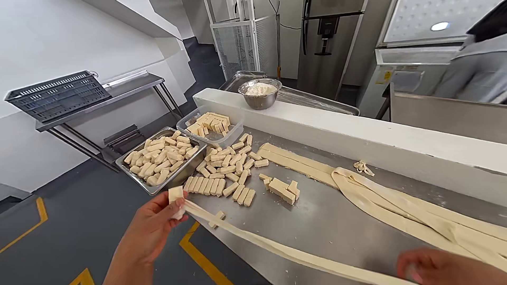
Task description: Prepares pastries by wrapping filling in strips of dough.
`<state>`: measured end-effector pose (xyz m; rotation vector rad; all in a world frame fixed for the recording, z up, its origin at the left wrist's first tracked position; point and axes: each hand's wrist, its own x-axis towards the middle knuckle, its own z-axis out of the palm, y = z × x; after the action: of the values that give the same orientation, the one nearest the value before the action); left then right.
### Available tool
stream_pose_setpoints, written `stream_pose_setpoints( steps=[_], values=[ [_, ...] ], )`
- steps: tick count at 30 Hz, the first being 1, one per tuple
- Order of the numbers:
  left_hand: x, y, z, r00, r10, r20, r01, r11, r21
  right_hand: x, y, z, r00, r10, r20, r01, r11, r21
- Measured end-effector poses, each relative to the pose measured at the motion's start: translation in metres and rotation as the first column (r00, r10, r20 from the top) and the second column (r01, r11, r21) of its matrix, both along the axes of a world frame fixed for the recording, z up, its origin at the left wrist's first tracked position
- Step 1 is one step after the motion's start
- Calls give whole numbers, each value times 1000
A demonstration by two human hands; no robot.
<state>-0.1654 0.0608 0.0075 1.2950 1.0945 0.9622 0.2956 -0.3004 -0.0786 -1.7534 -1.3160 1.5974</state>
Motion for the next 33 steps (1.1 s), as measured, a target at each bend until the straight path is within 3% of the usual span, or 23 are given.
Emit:
stream_pose_setpoints(
  steps=[1, 2, 3, 5, 6, 8, 10, 12, 15, 19, 22, 25, 27, 30, 33],
  values=[
    [3, -8, -1, 998, -60, -19, 60, 998, 0, 8, 2, -7, 952, -100, 290, 110, 994, -18],
    [9, -18, -2, 991, -127, -37, 127, 992, -1, 11, 9, -14, 838, -211, 503, 222, 974, 39],
    [18, -29, -5, 976, -212, -56, 212, 977, -7, 7, 21, -15, 744, -323, 584, 286, 945, 158],
    [41, -51, -12, 917, -391, -77, 389, 921, -32, -22, 56, -7, 693, -509, 511, 275, 842, 464],
    [54, -62, -16, 877, -475, -73, 473, 880, -48, -45, 77, -4, 729, -566, 385, 263, 751, 606],
    [76, -77, -22, 800, -597, -59, 593, 802, -72, -98, 117, 4, 886, -437, 156, 197, 658, 726],
    [90, -84, -26, 762, -644, -66, 639, 765, -79, -140, 150, 17, 990, -143, 15, 92, 706, 702],
    [93, -84, -26, 762, -644, -71, 641, 765, -59, -166, 171, 32, 989, -9, -148, 99, 786, 611],
    [85, -83, -23, 808, -588, -29, 587, 809, -26, -168, 182, 54, 958, 49, -281, 77, 904, 420],
    [79, -90, -25, 820, -563, 103, 571, 816, -86, -159, 177, 57, 967, 63, -246, 45, 909, 413],
    [83, -104, -33, 782, -568, 256, 617, 763, -192, -156, 169, 52, 995, 26, -94, 24, 869, 494],
    [89, -119, -44, 747, -593, 299, 658, 725, -204, -155, 161, 46, 997, -62, 51, 18, 792, 610],
    [91, -124, -53, 673, -654, 347, 730, 661, -170, -153, 159, 44, 995, -81, 53, 29, 769, 639],
    [93, -127, -54, 636, -610, 472, 753, 625, -206, -139, 158, 40, 998, 47, -50, -2, 746, 666],
    [96, -130, -53, 694, -571, 438, 691, 699, -183, -129, 157, 32, 996, 60, -61, 2, 698, 717]
  ],
)
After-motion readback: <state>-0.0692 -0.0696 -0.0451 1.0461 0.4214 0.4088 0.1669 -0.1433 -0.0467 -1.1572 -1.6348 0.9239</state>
